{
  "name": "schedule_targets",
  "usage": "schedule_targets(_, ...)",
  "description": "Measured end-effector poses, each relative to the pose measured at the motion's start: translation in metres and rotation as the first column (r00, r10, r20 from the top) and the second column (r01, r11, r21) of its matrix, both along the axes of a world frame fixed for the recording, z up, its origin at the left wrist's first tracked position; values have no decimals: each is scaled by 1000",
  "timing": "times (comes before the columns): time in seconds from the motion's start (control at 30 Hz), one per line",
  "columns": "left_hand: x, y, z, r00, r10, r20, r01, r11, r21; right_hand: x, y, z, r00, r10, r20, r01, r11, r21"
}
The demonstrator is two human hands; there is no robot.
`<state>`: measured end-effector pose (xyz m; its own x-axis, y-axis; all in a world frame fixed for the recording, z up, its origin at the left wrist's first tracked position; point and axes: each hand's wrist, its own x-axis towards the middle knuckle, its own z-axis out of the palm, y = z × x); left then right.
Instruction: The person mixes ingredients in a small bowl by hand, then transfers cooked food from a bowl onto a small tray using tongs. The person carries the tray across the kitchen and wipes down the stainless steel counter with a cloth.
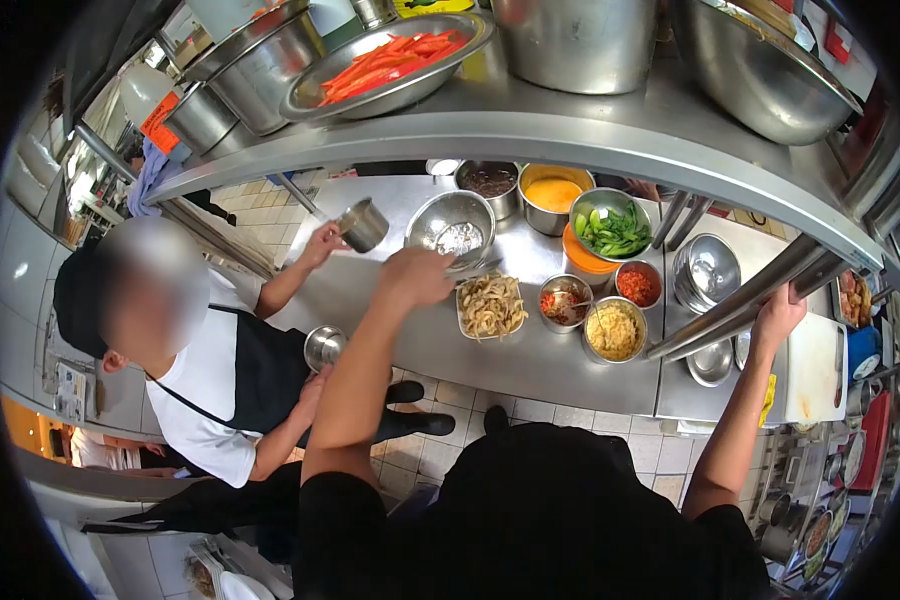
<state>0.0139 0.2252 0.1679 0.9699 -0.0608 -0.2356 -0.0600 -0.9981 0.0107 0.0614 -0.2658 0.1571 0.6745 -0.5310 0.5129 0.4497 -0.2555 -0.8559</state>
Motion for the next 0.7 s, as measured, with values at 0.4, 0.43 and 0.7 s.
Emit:
schedule_targets(0.4,-38,-51,-12,985,101,-140,-121,983,-142,-1,5,3,999,47,11,-48,998,51)
schedule_targets(0.43,-50,-41,-4,979,116,-170,-140,980,-139,-1,5,4,999,40,4,-40,998,55)
schedule_targets(0.7,-70,21,-12,908,411,-82,-415,908,-53,-1,6,5,999,39,26,-40,998,46)
